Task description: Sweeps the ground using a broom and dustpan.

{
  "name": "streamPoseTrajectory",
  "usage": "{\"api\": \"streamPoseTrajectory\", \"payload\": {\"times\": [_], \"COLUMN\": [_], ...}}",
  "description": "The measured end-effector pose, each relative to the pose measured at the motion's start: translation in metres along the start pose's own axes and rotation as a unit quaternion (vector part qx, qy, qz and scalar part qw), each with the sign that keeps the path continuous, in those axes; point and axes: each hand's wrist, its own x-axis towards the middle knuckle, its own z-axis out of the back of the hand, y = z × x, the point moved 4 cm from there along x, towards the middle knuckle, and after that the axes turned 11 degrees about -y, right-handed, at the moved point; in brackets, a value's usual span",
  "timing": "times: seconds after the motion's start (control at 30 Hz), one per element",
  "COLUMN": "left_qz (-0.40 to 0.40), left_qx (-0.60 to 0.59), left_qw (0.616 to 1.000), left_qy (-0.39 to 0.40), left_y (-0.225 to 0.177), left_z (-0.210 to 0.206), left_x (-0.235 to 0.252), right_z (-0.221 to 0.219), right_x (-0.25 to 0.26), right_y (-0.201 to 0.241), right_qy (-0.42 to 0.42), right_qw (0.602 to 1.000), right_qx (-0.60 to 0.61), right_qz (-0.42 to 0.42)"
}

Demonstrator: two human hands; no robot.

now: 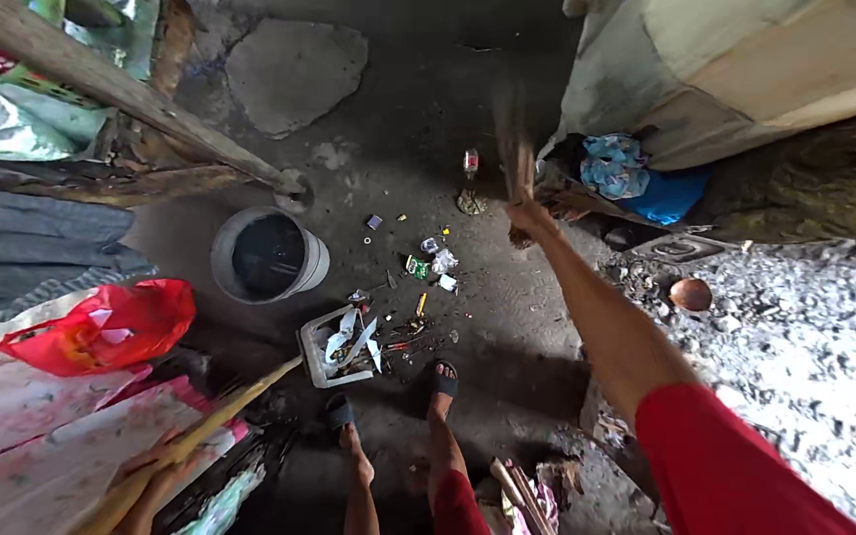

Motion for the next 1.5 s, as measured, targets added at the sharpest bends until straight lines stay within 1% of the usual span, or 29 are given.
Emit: {"api": "streamPoseTrajectory", "payload": {"times": [0.03,0.1,0.17,0.23,0.3,0.33,0.37,0.4,0.43,0.5,0.57,0.63,0.67,0.73,0.8,0.87,0.9,0.97,1.03,1.07,1.13,1.2,1.27,1.33,1.4,1.43,1.5], "left_qz": [0.002,-0.002,-0.011,-0.019,-0.014,-0.009,-0.006,-0.006,-0.01,-0.016,-0.021,-0.017,-0.017,-0.018,-0.007,0.002,0.003,0.0,0.007,0.005,0.007,0.015,0.017,0.013,0.008,0.008,-0.005], "left_qx": [-0.005,-0.012,-0.011,-0.015,-0.016,-0.015,-0.023,-0.033,-0.04,-0.047,-0.046,-0.049,-0.052,-0.054,-0.047,-0.04,-0.039,-0.039,-0.035,-0.035,-0.041,-0.039,-0.035,-0.033,-0.028,-0.027,-0.03], "left_qw": [1.0,1.0,1.0,1.0,1.0,1.0,1.0,0.999,0.999,0.999,0.999,0.999,0.998,0.998,0.999,0.999,0.999,0.999,0.999,0.999,0.999,0.999,0.999,0.999,0.999,0.999,0.999], "left_qy": [0.002,-0.003,-0.007,-0.006,0.001,-0.003,-0.006,-0.004,0.005,0.02,0.012,0.014,0.02,0.024,0.013,0.005,0.0,-0.01,-0.013,-0.015,-0.017,-0.007,0.007,0.017,0.027,0.031,0.027], "left_y": [0.002,0.008,0.01,0.008,0.005,0.002,0.001,0.0,-0.001,-0.001,0.005,0.008,0.007,0.008,0.008,0.008,0.007,0.006,0.007,0.007,0.007,0.006,0.003,0.002,-0.001,-0.003,-0.005], "left_z": [0.001,0.003,0.002,0.002,0.003,0.003,0.004,0.004,0.005,0.008,0.012,0.012,0.011,0.01,0.009,0.009,0.008,0.01,0.013,0.012,0.012,0.015,0.017,0.018,0.016,0.013,0.011], "left_x": [-0.001,-0.004,-0.01,-0.01,-0.008,-0.007,-0.005,-0.003,0.0,0.005,0.007,0.007,0.006,0.007,0.006,0.005,0.004,0.005,0.0,0.0,0.002,0.002,0.003,0.005,0.005,0.006,0.007], "right_z": [0.0,-0.003,-0.003,0.008,0.035,0.047,0.061,0.077,0.096,0.138,0.173,0.191,0.189,0.165,0.114,0.052,0.025,-0.016,-0.038,-0.034,0.004,0.065,0.129,0.167,0.172,0.163,0.126], "right_x": [0.016,0.032,0.033,0.021,-0.012,-0.028,-0.049,-0.072,-0.1,-0.155,-0.203,-0.227,-0.225,-0.192,-0.125,-0.052,-0.028,-0.009,-0.025,-0.041,-0.084,-0.149,-0.214,-0.253,-0.255,-0.24,-0.187], "right_y": [0.016,0.028,0.021,0.017,0.02,0.013,0.006,-0.002,-0.006,-0.026,-0.046,-0.049,-0.043,-0.021,-0.01,-0.024,-0.028,-0.035,-0.062,-0.074,-0.092,-0.103,-0.107,-0.114,-0.111,-0.106,-0.097], "right_qy": [-0.004,0.042,0.121,0.144,0.159,0.194,0.23,0.241,0.245,0.214,0.165,0.128,0.115,0.096,0.078,0.048,0.052,0.1,0.166,0.197,0.226,0.211,0.179,0.157,0.136,0.121,0.092], "right_qw": [0.998,0.979,0.957,0.953,0.959,0.957,0.952,0.949,0.945,0.951,0.962,0.971,0.973,0.975,0.982,0.988,0.988,0.981,0.972,0.968,0.963,0.966,0.972,0.978,0.983,0.986,0.993], "right_qx": [-0.07,-0.201,-0.265,-0.266,-0.231,-0.216,-0.203,-0.205,-0.214,-0.22,-0.219,-0.2,-0.199,-0.2,-0.172,-0.144,-0.146,-0.161,-0.155,-0.146,-0.139,-0.142,-0.131,-0.097,-0.088,-0.088,-0.061], "right_qz": [-0.003,0.0,0.02,0.008,-0.025,-0.026,-0.02,0.011,0.026,0.026,0.009,-0.006,-0.004,0.014,0.023,0.012,-0.005,-0.046,-0.066,-0.057,-0.044,-0.051,-0.078,-0.101,-0.089,-0.071,-0.042]}}
